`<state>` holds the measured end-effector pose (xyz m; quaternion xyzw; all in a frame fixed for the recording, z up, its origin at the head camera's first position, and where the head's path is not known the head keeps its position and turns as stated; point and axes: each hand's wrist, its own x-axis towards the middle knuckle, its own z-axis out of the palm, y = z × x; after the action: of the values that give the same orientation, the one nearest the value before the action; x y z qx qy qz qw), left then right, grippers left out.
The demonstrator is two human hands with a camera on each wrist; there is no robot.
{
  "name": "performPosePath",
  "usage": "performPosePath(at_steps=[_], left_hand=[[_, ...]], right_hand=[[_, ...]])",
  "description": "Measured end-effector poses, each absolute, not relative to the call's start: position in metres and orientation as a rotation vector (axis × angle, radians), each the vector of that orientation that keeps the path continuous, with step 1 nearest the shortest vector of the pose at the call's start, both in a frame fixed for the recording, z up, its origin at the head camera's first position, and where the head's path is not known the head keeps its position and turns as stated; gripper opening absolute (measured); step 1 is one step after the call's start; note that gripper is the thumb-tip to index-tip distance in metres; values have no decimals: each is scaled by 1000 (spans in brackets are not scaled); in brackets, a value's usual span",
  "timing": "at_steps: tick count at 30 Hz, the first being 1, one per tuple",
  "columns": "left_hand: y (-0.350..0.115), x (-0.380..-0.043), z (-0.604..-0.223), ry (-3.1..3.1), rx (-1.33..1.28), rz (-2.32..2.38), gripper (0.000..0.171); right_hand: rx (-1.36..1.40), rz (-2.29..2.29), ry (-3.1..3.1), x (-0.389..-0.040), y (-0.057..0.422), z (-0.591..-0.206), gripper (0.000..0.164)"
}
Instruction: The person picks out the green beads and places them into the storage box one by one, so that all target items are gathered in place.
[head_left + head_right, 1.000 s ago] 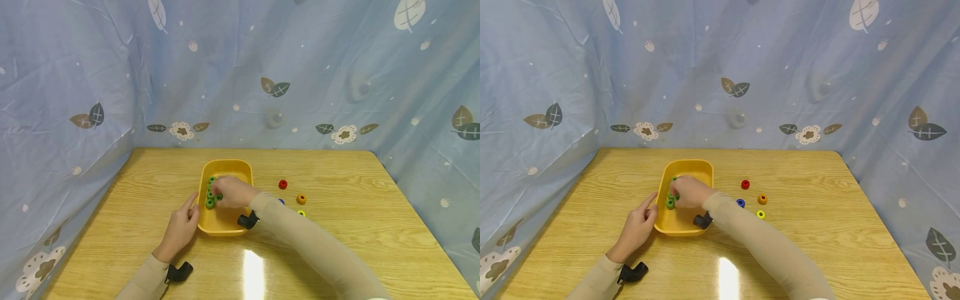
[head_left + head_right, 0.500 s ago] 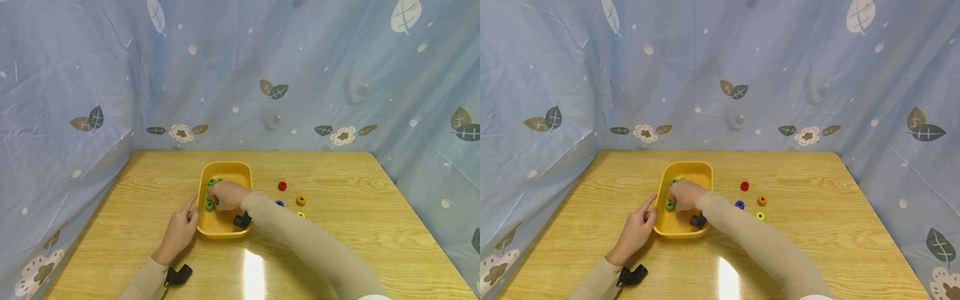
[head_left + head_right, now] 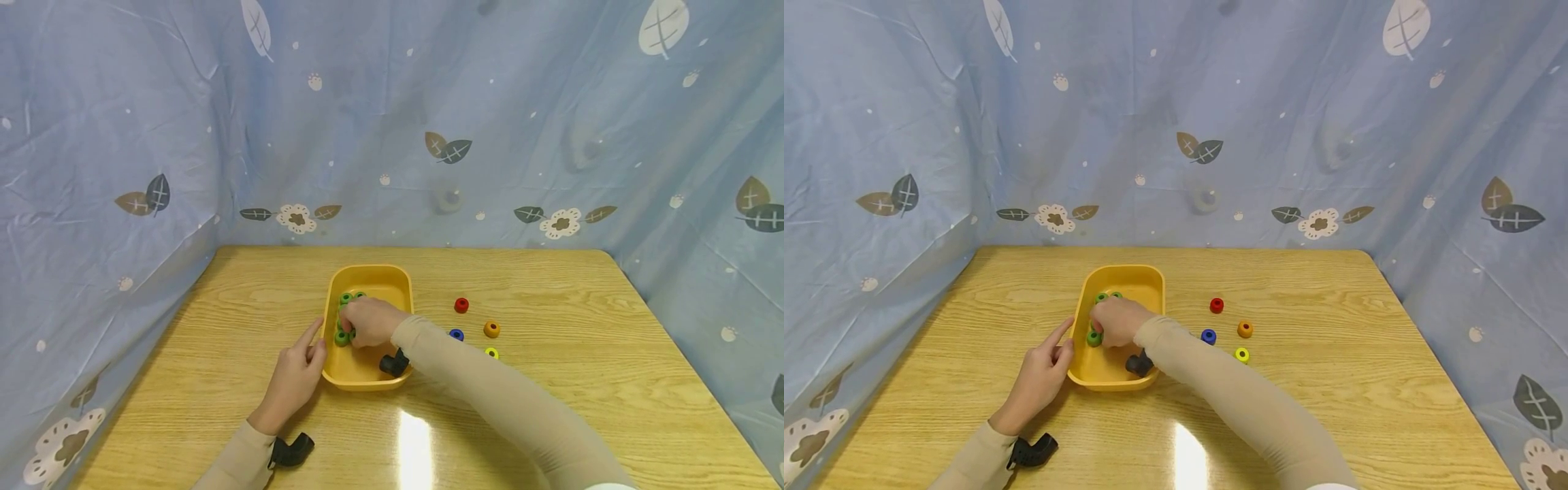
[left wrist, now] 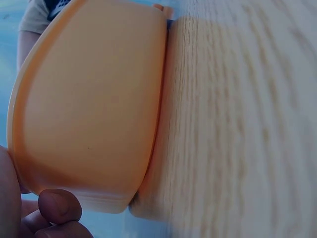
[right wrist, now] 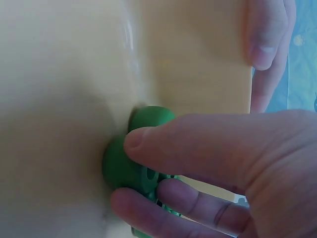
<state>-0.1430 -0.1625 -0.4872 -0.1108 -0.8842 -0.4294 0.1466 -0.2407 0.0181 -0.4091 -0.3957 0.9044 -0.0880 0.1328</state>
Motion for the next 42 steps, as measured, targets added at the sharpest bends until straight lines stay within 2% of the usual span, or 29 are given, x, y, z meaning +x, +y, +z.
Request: performPosePath(at_steps=[8,17,33,42], left_hand=[[-162,-143,-486,-2538,-327,-1223,46],[-160,-143,-486,-2550,-299,-1233,47],[-158,-143,-484,-2547,-288,-1218,45],[-159,-143,-485,-2548,-289,-1220,46]], right_hand=[[-1147,-289,2639,-245,24,-409,14],[-1142,-622,2704,-245,54,-387,22],[-1130,-895,2990,-214,116,-362,34],[-1046,-911,3171,-188,144,-357,58]])
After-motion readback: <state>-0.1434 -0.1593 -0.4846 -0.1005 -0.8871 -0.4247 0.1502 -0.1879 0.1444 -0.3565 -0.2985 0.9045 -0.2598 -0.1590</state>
